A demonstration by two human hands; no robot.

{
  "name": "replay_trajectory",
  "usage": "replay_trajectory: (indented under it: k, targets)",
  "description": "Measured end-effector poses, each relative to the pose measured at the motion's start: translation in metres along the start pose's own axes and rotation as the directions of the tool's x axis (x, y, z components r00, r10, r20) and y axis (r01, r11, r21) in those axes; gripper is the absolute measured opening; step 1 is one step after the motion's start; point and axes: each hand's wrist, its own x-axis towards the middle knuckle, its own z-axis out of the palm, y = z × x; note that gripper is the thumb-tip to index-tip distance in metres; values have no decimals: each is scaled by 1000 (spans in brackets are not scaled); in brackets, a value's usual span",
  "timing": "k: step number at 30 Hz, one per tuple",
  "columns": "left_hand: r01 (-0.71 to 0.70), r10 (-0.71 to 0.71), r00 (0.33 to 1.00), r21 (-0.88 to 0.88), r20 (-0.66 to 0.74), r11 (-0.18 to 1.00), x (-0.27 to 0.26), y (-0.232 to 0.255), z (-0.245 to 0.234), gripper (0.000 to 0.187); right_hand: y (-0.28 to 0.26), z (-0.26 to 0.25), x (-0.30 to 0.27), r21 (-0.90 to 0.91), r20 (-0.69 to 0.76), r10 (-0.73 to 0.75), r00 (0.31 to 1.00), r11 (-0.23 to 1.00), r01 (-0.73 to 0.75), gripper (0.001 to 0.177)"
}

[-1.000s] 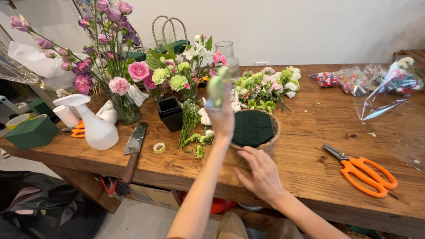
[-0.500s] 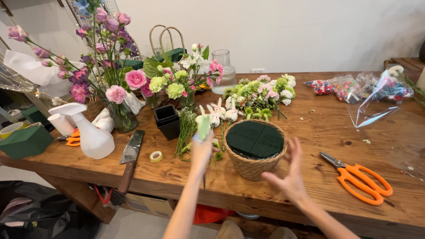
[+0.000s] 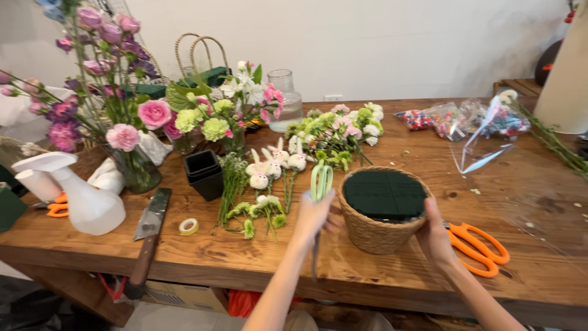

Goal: The person prepares a floral arrangement by first securing a green floral foam block into a woven basket using a green tool. They then use orange shears to trim sprigs of greenery from a larger plant and insert them into the foam.

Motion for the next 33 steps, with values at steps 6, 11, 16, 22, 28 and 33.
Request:
replay_trajectory:
  k: [6,11,16,22,28,33]
  targets:
    - [-133,145,987,147,-74,980,75,-1,16,38,26,-30,9,-179,119,-109,987,975,130,94]
    - [3,-3,1000,34,-4,999,79,7,13,28,22,-31,9,-175,109,-13,994,984,32,98]
    - [2,-2,1000,15,25,1000,88,7,10,25,13,-26,7,-169,111,17,994,986,2,101]
    - [-351,343,928,-35,-142,936,32,129,18,34,6,-16,-1,-161,125,-6,992,987,26,99]
    - [-674,694,715,-345,-86,653,65,152,38,28,6,-17,-3,-156,132,-1,991,987,21,96]
    - [-665,699,715,-338,-28,666,74,133,53,25,9,-22,0,-167,133,3,991,986,19,94]
